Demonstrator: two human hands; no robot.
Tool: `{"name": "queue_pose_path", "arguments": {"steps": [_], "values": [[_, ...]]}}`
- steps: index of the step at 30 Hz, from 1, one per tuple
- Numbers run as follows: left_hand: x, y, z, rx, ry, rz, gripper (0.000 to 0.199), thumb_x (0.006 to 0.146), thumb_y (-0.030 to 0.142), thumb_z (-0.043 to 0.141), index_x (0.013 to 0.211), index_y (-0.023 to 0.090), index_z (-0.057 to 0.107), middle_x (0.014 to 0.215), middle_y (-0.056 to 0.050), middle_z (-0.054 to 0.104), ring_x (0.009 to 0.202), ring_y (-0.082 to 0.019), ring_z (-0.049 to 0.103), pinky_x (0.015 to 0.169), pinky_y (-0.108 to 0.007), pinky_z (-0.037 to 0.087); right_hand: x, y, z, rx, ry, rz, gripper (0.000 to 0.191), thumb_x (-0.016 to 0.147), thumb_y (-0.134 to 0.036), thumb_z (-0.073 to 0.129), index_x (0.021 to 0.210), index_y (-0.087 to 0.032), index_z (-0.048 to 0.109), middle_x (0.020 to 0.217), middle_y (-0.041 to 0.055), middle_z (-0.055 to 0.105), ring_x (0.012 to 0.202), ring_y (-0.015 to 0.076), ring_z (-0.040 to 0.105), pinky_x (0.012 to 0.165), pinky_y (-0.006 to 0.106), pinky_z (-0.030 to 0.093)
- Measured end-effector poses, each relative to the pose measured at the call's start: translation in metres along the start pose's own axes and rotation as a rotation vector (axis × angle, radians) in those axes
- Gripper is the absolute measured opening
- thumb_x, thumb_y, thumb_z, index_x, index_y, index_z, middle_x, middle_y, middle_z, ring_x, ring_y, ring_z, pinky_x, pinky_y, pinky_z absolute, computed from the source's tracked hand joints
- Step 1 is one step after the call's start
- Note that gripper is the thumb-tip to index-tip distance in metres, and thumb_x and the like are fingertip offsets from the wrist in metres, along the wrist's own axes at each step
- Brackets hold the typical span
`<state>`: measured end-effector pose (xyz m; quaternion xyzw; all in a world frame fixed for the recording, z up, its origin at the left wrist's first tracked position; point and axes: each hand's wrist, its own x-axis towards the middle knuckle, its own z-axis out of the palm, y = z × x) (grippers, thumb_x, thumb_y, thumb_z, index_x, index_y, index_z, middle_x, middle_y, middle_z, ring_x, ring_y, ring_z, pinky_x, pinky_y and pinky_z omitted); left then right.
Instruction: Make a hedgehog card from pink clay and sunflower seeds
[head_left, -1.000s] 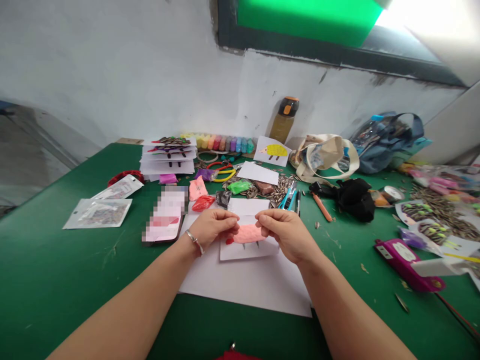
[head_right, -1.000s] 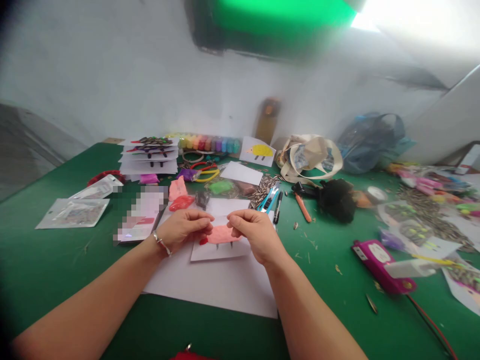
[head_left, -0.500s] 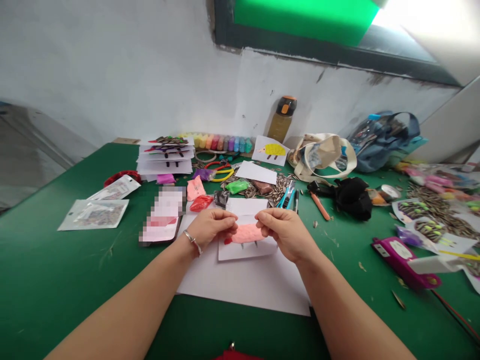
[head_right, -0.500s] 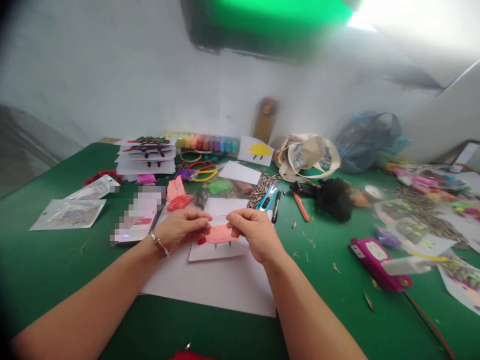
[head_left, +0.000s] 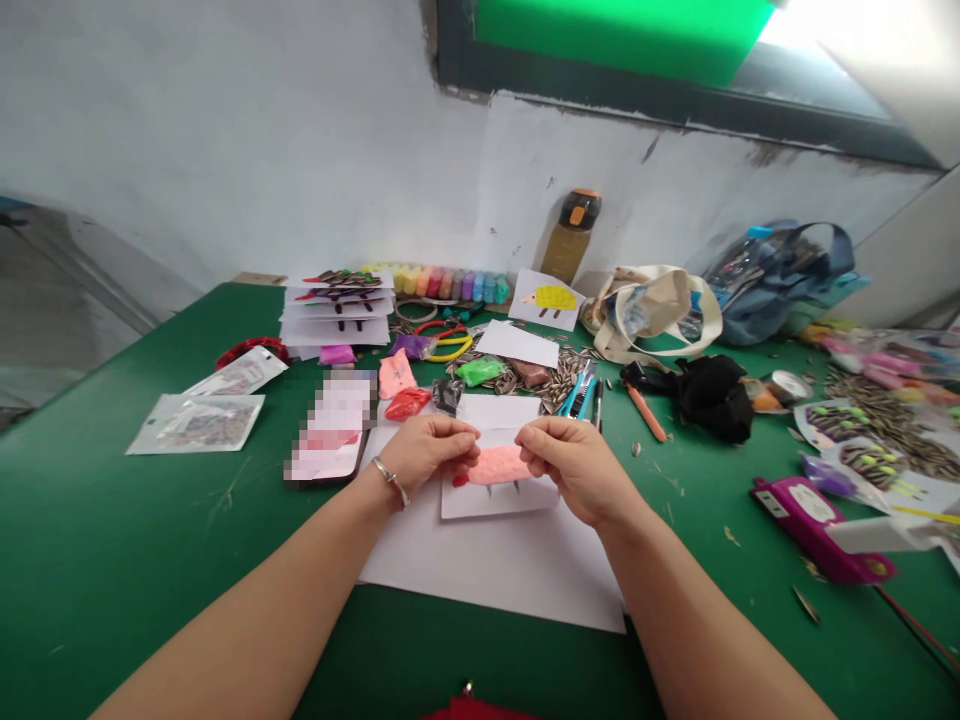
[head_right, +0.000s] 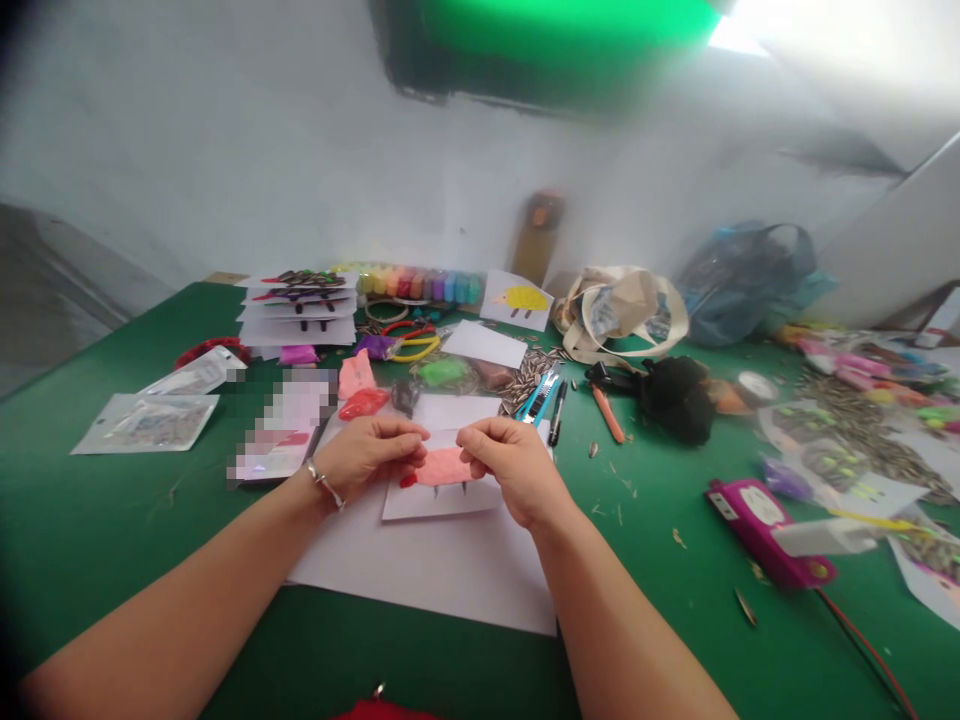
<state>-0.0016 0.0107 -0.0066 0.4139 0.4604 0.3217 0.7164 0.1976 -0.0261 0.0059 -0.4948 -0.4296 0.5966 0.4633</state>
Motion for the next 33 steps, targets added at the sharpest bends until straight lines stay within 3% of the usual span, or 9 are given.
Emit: {"name": "queue_pose_path", "arguments": {"steps": [23,28,33], "values": [[0.0,0.002,0.001,0.008,-0.005,-0.013,0.032,0.064,0.029,0.079,0.083,0.009,0.063,0.065,-0.006,0.066,0.054,-0.014,0.06,0.054,-0.029,0.052,0.0,0.001,-0.001,-0.103,-0.012,-0.04,0.034,0.073,-0.045,0.069,0.058,-0.018,0.054,0.049,-0.0051,0.045,0.048,0.0081,0.036,0.049,0.025,0.026],[0.001,0.0,0.0,0.005,-0.003,-0.002,0.032,0.064,0.028,0.079,0.083,0.008,0.064,0.064,-0.006,0.066,0.054,-0.014,0.061,0.052,-0.029,0.052,-0.002,-0.008,-0.005,-0.345,0.0,-0.026,0.029,0.075,-0.042,0.063,0.059,-0.018,0.057,0.052,-0.0024,0.05,0.049,0.0098,0.041,0.049,0.025,0.03],[0.001,0.001,0.001,0.001,0.01,-0.014,0.031,0.063,0.026,0.079,0.083,0.007,0.064,0.064,-0.007,0.067,0.055,-0.014,0.062,0.053,-0.028,0.052,-0.008,-0.014,-0.012,-0.661,-0.14,-0.043,0.019,0.077,-0.028,0.055,0.065,-0.019,0.066,0.064,0.0006,0.06,0.059,0.0142,0.052,0.053,0.027,0.036]]}}
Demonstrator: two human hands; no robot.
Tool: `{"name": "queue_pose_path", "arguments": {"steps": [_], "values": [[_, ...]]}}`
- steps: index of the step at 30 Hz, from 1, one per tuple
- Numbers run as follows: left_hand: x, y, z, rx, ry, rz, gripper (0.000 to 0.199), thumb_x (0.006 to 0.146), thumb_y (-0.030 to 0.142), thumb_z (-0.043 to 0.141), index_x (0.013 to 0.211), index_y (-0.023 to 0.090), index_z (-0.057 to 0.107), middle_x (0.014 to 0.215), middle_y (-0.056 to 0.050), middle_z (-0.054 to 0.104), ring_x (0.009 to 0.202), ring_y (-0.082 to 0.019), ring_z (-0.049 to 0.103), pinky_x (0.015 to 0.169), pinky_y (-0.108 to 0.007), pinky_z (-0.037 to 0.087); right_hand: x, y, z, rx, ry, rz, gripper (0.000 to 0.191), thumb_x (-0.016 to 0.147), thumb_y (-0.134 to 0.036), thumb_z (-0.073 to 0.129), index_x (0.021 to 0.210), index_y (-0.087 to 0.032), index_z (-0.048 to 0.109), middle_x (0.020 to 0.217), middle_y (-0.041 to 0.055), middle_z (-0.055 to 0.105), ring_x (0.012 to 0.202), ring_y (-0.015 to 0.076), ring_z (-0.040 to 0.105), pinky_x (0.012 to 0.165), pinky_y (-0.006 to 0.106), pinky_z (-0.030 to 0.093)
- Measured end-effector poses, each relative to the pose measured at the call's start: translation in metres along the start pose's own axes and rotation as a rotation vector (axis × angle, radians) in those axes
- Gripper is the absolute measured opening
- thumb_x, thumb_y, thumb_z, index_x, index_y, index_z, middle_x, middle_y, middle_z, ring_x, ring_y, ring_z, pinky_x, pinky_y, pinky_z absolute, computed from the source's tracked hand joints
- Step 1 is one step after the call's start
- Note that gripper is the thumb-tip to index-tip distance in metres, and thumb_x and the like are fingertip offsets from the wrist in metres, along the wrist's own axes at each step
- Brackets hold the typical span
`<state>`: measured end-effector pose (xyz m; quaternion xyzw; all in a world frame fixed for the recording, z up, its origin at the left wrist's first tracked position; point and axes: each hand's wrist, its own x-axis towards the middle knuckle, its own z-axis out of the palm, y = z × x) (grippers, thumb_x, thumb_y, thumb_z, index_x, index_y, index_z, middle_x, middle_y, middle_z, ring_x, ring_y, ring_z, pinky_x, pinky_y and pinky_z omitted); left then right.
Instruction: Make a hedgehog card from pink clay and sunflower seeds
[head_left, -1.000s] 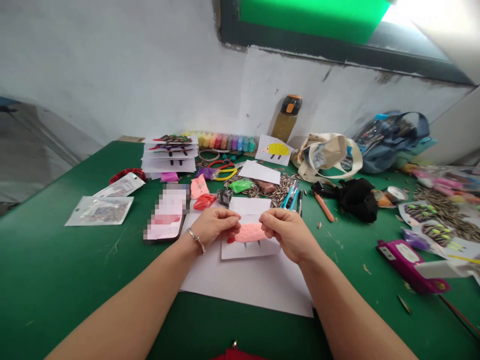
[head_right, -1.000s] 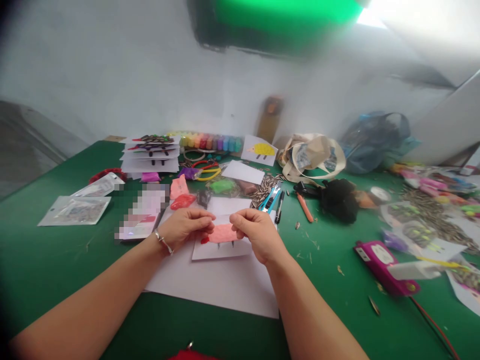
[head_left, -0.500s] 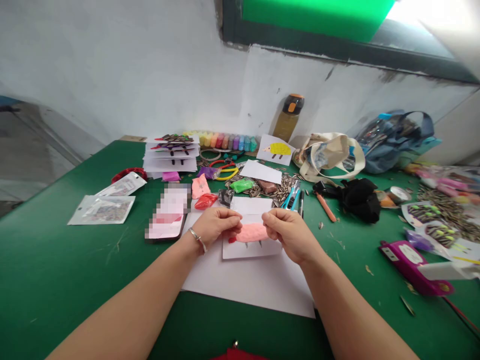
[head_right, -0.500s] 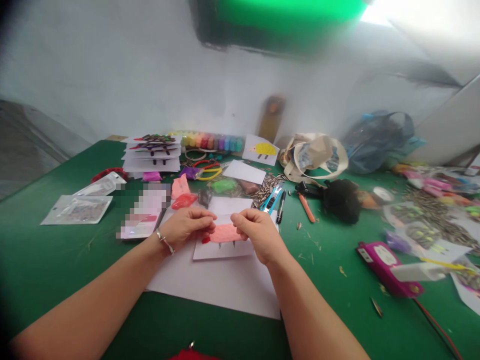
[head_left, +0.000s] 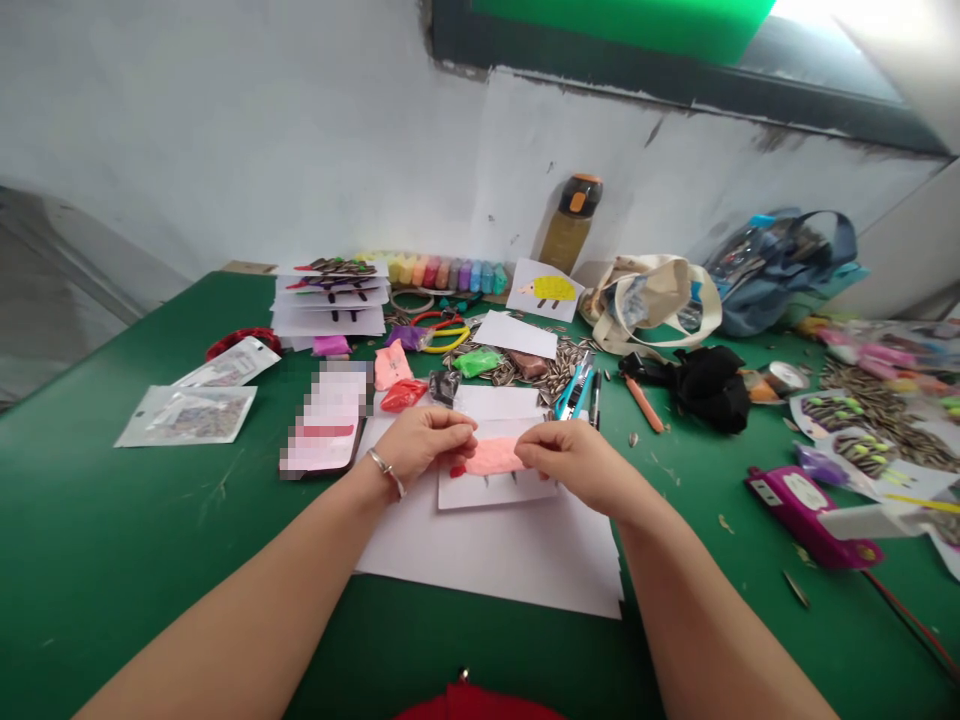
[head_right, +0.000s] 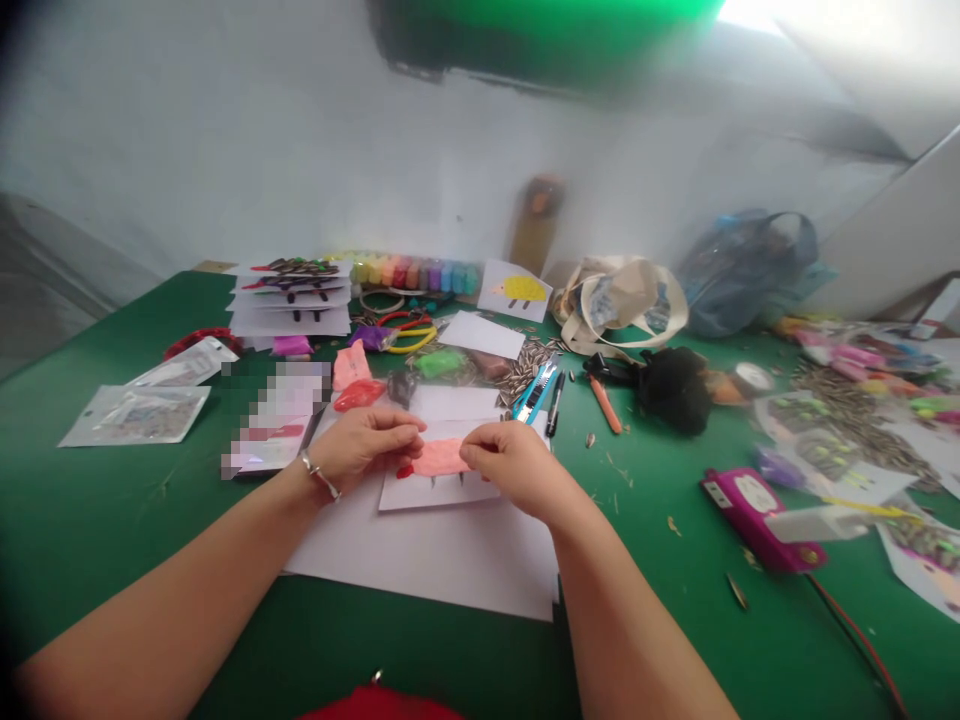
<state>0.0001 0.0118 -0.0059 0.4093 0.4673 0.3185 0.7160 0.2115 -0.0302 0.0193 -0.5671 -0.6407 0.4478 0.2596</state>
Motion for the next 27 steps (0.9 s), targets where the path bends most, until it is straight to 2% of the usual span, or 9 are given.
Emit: {"name": "queue_pose_path", "arguments": {"steps": [3,6,9,12,17,20,23,27], "values": [[-0.0001,0.0011,0.0006,0.002,0.017,-0.011,0.029,0.064,0.024,0.079,0.083,0.007,0.065,0.065,-0.007,0.067,0.056,-0.015,0.062,0.053,-0.027,0.052,-0.0023,0.0045,0.0007,-0.077,-0.021,-0.045,0.017,0.075,-0.021,0.052,0.075,-0.021,0.069,0.07,0.0009,0.064,0.063,0.0151,0.054,0.056,0.027,0.038],[-0.0005,0.0016,0.0011,0.01,0.039,-0.025,0.028,0.065,0.022,0.079,0.084,0.007,0.065,0.065,-0.007,0.067,0.057,-0.015,0.063,0.055,-0.027,0.053,-0.0039,0.0077,0.0027,-0.108,-0.02,-0.007,0.015,0.073,-0.021,0.054,0.082,-0.022,0.066,0.07,0.0001,0.064,0.06,0.0138,0.052,0.051,0.025,0.036],[-0.0006,0.0016,0.0012,0.019,0.045,-0.03,0.027,0.065,0.022,0.078,0.084,0.007,0.066,0.065,-0.008,0.068,0.058,-0.015,0.063,0.055,-0.027,0.054,-0.005,0.0065,0.0028,-0.143,-0.085,0.028,0.008,0.074,-0.024,0.055,0.074,-0.021,0.062,0.064,-0.0018,0.058,0.056,0.0117,0.047,0.048,0.023,0.033],[-0.0006,0.0015,0.001,0.011,0.03,-0.021,0.028,0.065,0.023,0.078,0.084,0.007,0.065,0.065,-0.007,0.068,0.058,-0.015,0.063,0.054,-0.027,0.053,-0.0049,0.0038,0.002,-0.21,-0.162,0.004,0.013,0.075,-0.023,0.052,0.068,-0.019,0.062,0.062,-0.0026,0.054,0.057,0.0106,0.044,0.051,0.023,0.033],[-0.001,0.0025,0.0009,0.006,0.024,-0.011,0.027,0.065,0.023,0.078,0.083,0.007,0.066,0.066,-0.007,0.068,0.059,-0.015,0.063,0.054,-0.027,0.054,-0.0049,0.0032,0.0015,-0.301,-0.226,-0.026,0.021,0.074,-0.018,0.048,0.073,-0.02,0.069,0.072,0.0001,0.064,0.066,0.0138,0.052,0.059,0.025,0.038],[-0.0011,0.0026,0.0012,0.01,0.024,-0.015,0.027,0.066,0.023,0.077,0.084,0.007,0.066,0.067,-0.007,0.068,0.059,-0.014,0.063,0.056,-0.026,0.054,-0.0066,0.0033,0.0007,-0.332,-0.226,-0.041,0.025,0.074,-0.016,0.046,0.078,-0.021,0.07,0.078,0.0001,0.067,0.071,0.0148,0.056,0.062,0.025,0.04],[-0.0009,0.0017,0.0015,0.013,0.026,-0.014,0.027,0.066,0.022,0.077,0.084,0.007,0.066,0.066,-0.007,0.068,0.059,-0.015,0.063,0.055,-0.026,0.054,-0.0081,0.0034,-0.0006,-0.353,-0.191,-0.009,0.022,0.076,-0.019,0.047,0.086,-0.023,0.067,0.075,-0.0013,0.066,0.067,0.014,0.055,0.058,0.024,0.039],[-0.0007,0.0011,0.0015,0.014,0.027,-0.012,0.027,0.066,0.023,0.077,0.085,0.006,0.065,0.067,-0.007,0.068,0.059,-0.015,0.063,0.055,-0.027,0.054,-0.0083,0.0043,-0.0011,-0.391,-0.205,-0.039,0.02,0.078,-0.019,0.047,0.079,-0.023,0.067,0.077,-0.0013,0.066,0.069,0.0137,0.055,0.06,0.024,0.039]]}}
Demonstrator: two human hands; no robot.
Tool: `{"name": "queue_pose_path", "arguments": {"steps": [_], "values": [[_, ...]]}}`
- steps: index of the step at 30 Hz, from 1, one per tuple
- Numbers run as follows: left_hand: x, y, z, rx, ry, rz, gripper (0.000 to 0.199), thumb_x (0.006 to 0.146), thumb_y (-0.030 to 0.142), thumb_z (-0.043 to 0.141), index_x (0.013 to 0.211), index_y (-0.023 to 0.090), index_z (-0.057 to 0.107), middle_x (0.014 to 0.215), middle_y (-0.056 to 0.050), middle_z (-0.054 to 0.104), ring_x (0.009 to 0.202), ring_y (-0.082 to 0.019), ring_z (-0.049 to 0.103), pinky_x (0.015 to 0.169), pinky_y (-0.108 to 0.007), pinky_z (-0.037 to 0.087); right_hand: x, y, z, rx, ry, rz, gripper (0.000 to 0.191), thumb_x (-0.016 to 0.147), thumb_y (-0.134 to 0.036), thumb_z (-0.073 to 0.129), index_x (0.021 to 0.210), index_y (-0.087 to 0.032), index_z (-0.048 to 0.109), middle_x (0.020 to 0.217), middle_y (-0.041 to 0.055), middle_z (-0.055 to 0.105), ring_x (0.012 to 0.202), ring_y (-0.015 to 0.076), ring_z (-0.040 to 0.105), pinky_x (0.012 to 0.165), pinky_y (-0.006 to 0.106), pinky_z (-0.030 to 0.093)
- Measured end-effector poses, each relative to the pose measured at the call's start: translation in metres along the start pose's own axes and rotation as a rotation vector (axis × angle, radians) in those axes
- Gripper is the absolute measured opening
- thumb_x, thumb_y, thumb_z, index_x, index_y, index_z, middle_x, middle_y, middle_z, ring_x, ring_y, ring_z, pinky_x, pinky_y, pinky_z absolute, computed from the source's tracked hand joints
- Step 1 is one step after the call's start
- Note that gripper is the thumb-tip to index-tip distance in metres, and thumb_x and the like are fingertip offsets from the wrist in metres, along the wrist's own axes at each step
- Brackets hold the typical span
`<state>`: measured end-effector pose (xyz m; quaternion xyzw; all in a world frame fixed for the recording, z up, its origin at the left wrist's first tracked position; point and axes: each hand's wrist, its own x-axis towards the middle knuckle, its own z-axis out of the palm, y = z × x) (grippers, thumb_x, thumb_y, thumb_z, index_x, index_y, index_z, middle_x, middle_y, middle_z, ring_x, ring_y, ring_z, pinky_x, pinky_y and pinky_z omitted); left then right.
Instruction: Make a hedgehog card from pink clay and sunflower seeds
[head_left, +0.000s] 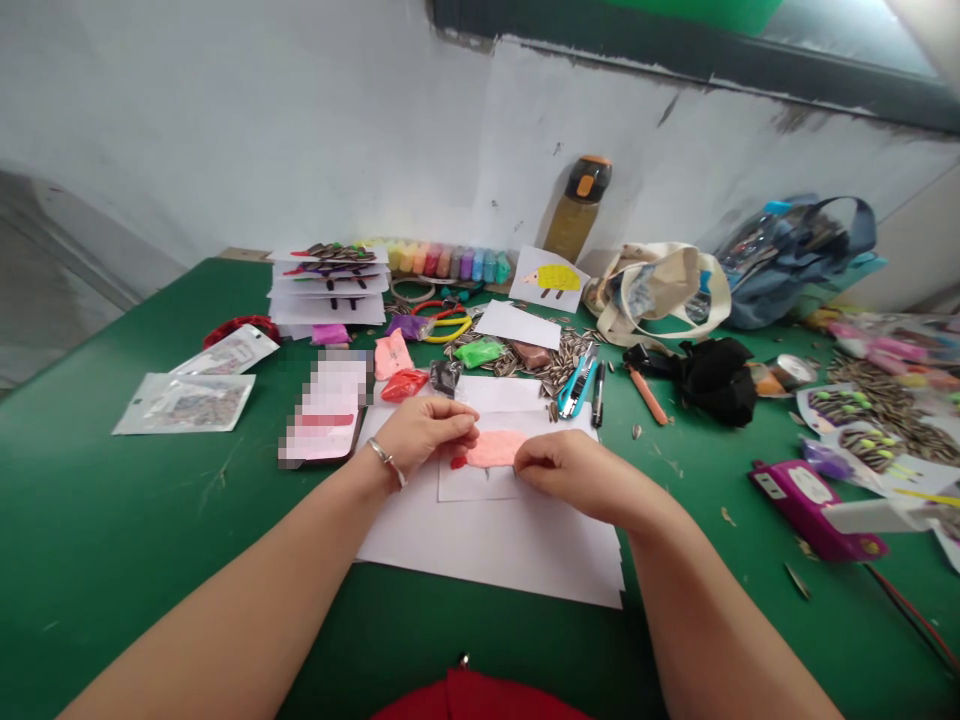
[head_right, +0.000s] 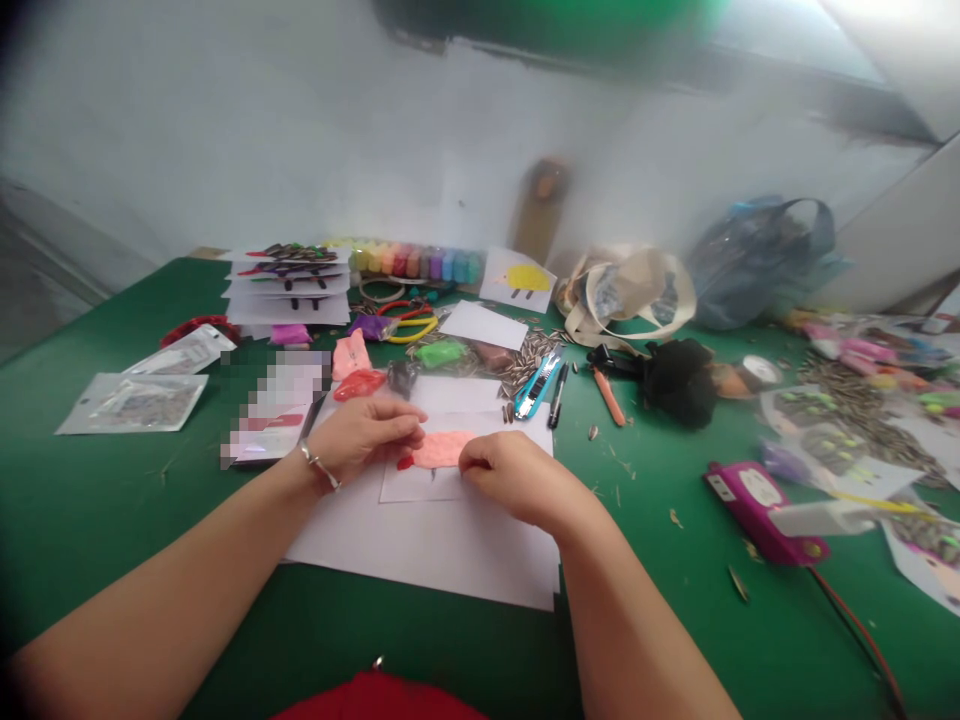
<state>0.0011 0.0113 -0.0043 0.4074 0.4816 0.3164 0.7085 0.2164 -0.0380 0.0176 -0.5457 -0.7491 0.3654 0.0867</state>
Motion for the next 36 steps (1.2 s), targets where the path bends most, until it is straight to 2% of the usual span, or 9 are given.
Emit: {"name": "queue_pose_path", "arguments": {"steps": [6,10,12,15,22,30,36], "values": [[0.0,0.001,0.0,0.001,0.007,-0.004,0.026,0.067,0.021,0.076,0.086,0.006,0.065,0.067,-0.007,0.068,0.06,-0.015,0.064,0.056,-0.026,0.054,0.003,-0.001,0.004,-0.073,0.011,-0.129,0.024,0.08,-0.015,0.045,0.081,-0.022,0.068,0.086,0.0008,0.067,0.077,0.0148,0.057,0.069,0.026,0.039],[0.0,0.0,-0.001,0.004,0.008,-0.001,0.026,0.067,0.021,0.077,0.085,0.006,0.066,0.067,-0.008,0.068,0.06,-0.014,0.064,0.056,-0.025,0.054,0.005,-0.002,0.006,-0.052,0.058,-0.073,0.022,0.081,-0.015,0.046,0.088,-0.023,0.065,0.086,-0.0001,0.068,0.075,0.0144,0.056,0.066,0.025,0.039],[0.0,0.0,-0.002,0.002,0.008,-0.005,0.026,0.067,0.021,0.077,0.085,0.006,0.066,0.067,-0.008,0.068,0.06,-0.014,0.064,0.057,-0.025,0.054,0.006,-0.003,0.007,-0.042,0.069,-0.049,0.019,0.079,-0.016,0.048,0.085,-0.022,0.065,0.083,-0.0004,0.067,0.073,0.014,0.056,0.063,0.024,0.038],[-0.001,0.0,-0.001,-0.006,0.007,-0.011,0.027,0.067,0.023,0.077,0.085,0.007,0.066,0.067,-0.007,0.068,0.061,-0.015,0.064,0.057,-0.026,0.054,0.007,-0.003,0.008,-0.025,0.067,-0.067,0.018,0.079,-0.015,0.048,0.078,-0.022,0.064,0.078,-0.0013,0.066,0.07,0.0129,0.055,0.062,0.023,0.037],[-0.001,0.002,0.0,-0.005,0.015,-0.01,0.029,0.064,0.023,0.079,0.084,0.007,0.066,0.067,-0.007,0.068,0.063,-0.015,0.064,0.057,-0.026,0.054,0.011,0.0,0.011,-0.126,0.051,-0.159,0.021,0.078,-0.011,0.05,0.077,-0.021,0.069,0.079,0.0014,0.062,0.073,0.0132,0.054,0.069,0.024,0.038],[-0.002,0.003,0.001,0.008,0.021,-0.02,0.026,0.065,0.022,0.078,0.083,0.007,0.067,0.067,-0.007,0.068,0.061,-0.015,0.064,0.059,-0.027,0.053,0.013,0.001,0.013,-0.159,0.093,-0.132,0.022,0.082,-0.012,0.047,0.081,-0.02,0.068,0.083,0.0026,0.064,0.075,0.0141,0.054,0.07,0.025,0.037],[-0.001,0.0,0.0,0.012,-0.014,0.011,0.03,0.063,0.027,0.081,0.082,0.008,0.067,0.066,-0.006,0.067,0.06,-0.014,0.063,0.058,-0.027,0.052,0.009,-0.004,0.004,-0.106,0.143,-0.087,0.022,0.083,-0.013,0.045,0.083,-0.02,0.066,0.083,0.0026,0.065,0.076,0.0149,0.055,0.068,0.026,0.037]]}}
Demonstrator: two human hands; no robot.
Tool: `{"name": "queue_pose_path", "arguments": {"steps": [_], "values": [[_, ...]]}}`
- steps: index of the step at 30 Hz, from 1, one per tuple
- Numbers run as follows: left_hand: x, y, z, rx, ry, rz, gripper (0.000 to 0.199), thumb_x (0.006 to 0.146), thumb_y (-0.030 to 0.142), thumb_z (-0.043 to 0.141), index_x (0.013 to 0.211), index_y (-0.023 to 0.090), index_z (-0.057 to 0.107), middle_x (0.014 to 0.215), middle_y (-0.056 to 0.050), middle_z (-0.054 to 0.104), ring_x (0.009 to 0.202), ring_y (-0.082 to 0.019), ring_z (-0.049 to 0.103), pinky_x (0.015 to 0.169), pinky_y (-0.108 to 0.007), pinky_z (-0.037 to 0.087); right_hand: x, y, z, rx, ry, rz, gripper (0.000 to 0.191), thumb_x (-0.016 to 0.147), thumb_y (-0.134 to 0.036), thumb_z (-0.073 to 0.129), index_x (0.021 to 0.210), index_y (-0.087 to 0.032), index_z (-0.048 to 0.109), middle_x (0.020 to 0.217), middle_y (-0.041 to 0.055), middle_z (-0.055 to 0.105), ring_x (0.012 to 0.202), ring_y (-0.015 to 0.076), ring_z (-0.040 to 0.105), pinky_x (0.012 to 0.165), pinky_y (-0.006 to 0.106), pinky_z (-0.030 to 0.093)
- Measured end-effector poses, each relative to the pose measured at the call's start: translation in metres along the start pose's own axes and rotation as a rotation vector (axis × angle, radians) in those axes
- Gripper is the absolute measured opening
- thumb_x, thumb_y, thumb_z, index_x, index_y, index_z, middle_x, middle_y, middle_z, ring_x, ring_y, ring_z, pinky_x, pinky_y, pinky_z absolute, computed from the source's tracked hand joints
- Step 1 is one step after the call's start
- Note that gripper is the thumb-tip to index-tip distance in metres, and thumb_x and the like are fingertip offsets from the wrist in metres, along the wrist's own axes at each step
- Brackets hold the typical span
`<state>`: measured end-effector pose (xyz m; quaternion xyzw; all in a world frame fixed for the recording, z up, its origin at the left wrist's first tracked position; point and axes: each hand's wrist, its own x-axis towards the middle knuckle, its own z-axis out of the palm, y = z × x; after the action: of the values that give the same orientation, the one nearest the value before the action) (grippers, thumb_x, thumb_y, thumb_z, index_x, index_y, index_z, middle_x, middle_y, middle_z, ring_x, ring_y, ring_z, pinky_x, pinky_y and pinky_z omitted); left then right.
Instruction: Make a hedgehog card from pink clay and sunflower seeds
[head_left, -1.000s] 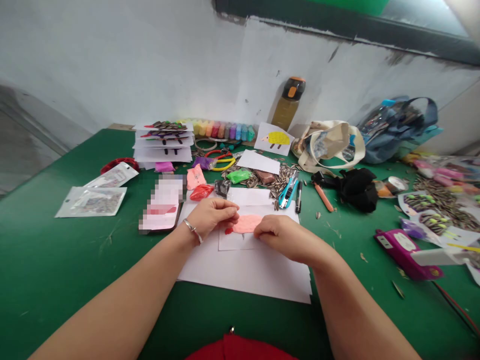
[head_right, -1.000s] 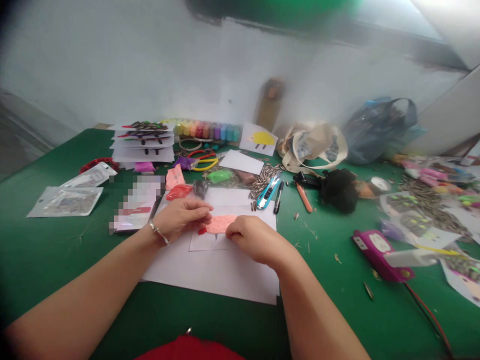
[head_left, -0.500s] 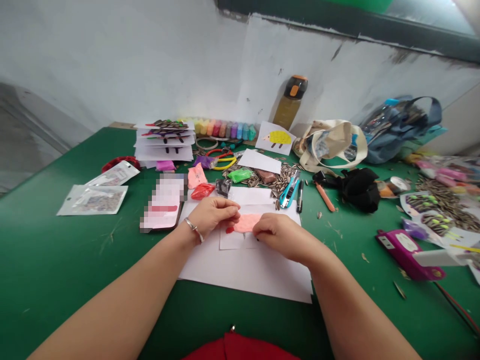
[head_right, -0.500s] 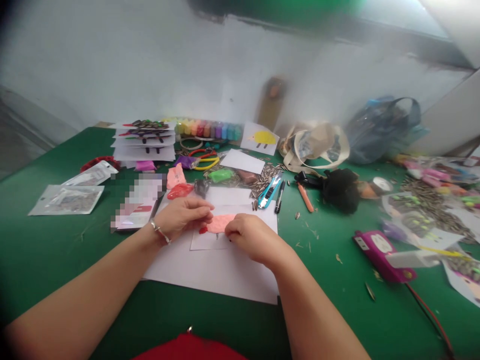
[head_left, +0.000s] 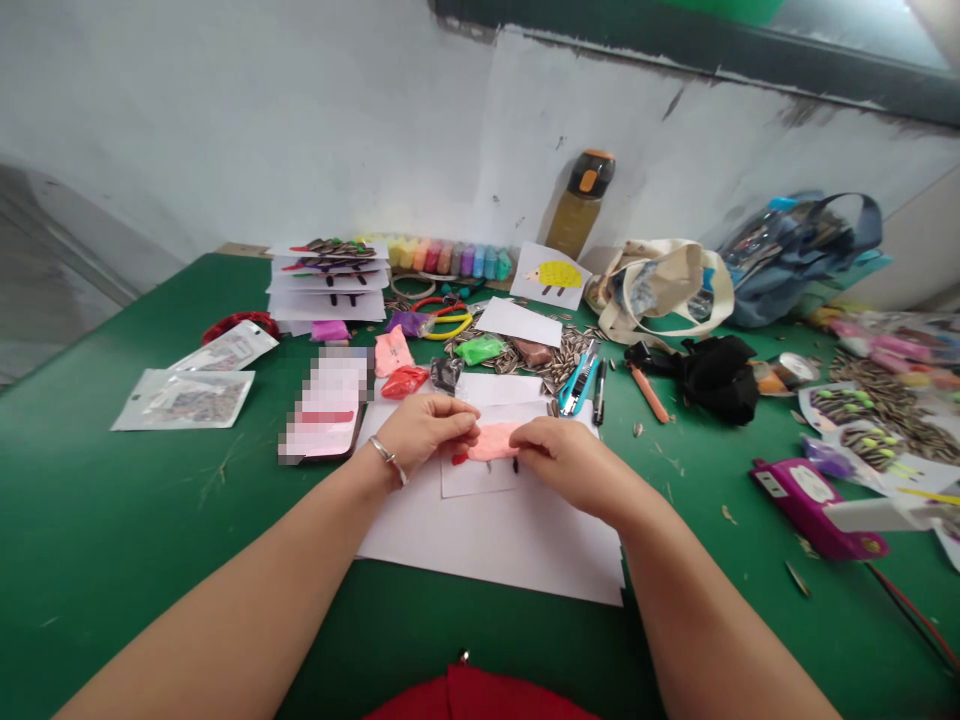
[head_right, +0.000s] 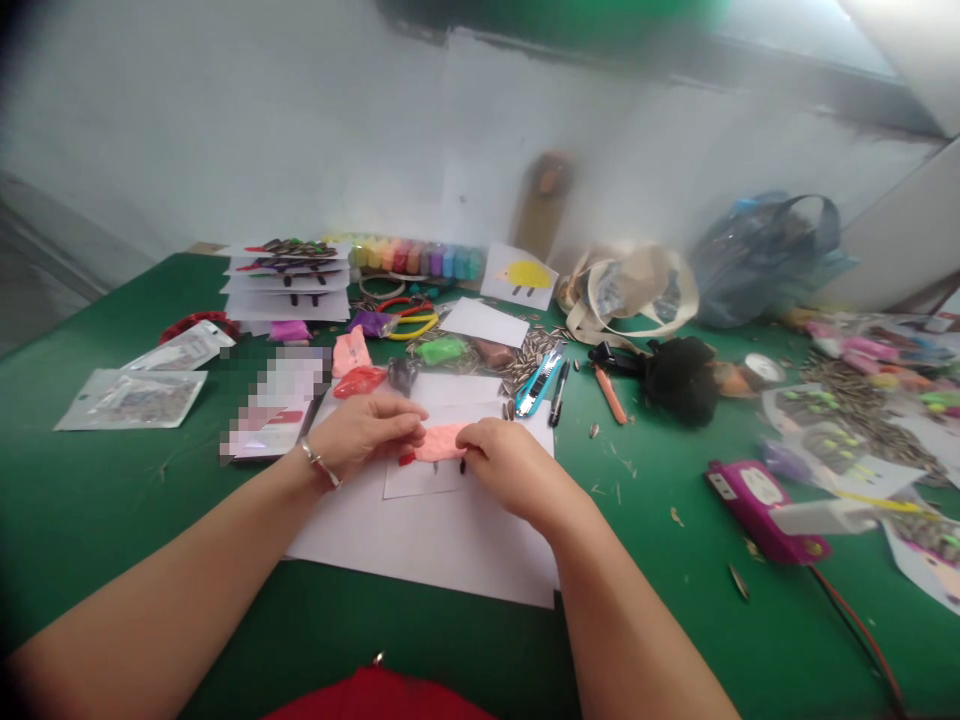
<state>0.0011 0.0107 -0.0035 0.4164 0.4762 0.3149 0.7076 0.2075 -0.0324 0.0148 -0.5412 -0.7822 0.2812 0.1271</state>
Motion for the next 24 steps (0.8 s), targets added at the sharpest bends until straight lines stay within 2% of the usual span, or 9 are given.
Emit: {"name": "queue_pose_path", "arguments": {"steps": [3,7,14,24], "values": [[0.001,-0.001,-0.001,0.002,-0.006,0.003,0.03,0.064,0.027,0.08,0.083,0.008,0.066,0.066,-0.006,0.067,0.059,-0.014,0.062,0.057,-0.027,0.052,-0.005,-0.003,-0.006,-0.02,0.025,0.043,0.016,0.081,-0.016,0.049,0.082,-0.02,0.064,0.082,0.0023,0.064,0.074,0.0144,0.054,0.064,0.025,0.036],[0.0,0.0,0.0,0.016,0.012,-0.003,0.029,0.064,0.026,0.079,0.084,0.008,0.066,0.067,-0.006,0.067,0.06,-0.014,0.063,0.06,-0.027,0.053,-0.008,-0.003,-0.004,-0.084,-0.034,0.078,0.003,0.075,-0.022,0.057,0.076,-0.02,0.058,0.075,0.0002,0.059,0.066,0.0128,0.049,0.058,0.024,0.03],[0.0,0.001,0.001,0.023,0.027,-0.009,0.027,0.066,0.023,0.078,0.084,0.008,0.067,0.068,-0.006,0.068,0.062,-0.014,0.064,0.061,-0.026,0.053,-0.004,0.004,0.006,-0.135,-0.067,0.081,0.003,0.074,-0.016,0.054,0.072,-0.019,0.055,0.073,0.0009,0.058,0.066,0.0126,0.048,0.058,0.025,0.027],[0.0,0.0,0.0,0.018,0.023,-0.001,0.027,0.065,0.025,0.079,0.083,0.009,0.067,0.067,-0.006,0.068,0.062,-0.014,0.064,0.063,-0.027,0.054,-0.005,0.002,0.0,-0.09,-0.104,0.078,0.007,0.073,-0.015,0.052,0.074,-0.019,0.058,0.074,0.001,0.06,0.065,0.0128,0.049,0.057,0.025,0.029]]}}
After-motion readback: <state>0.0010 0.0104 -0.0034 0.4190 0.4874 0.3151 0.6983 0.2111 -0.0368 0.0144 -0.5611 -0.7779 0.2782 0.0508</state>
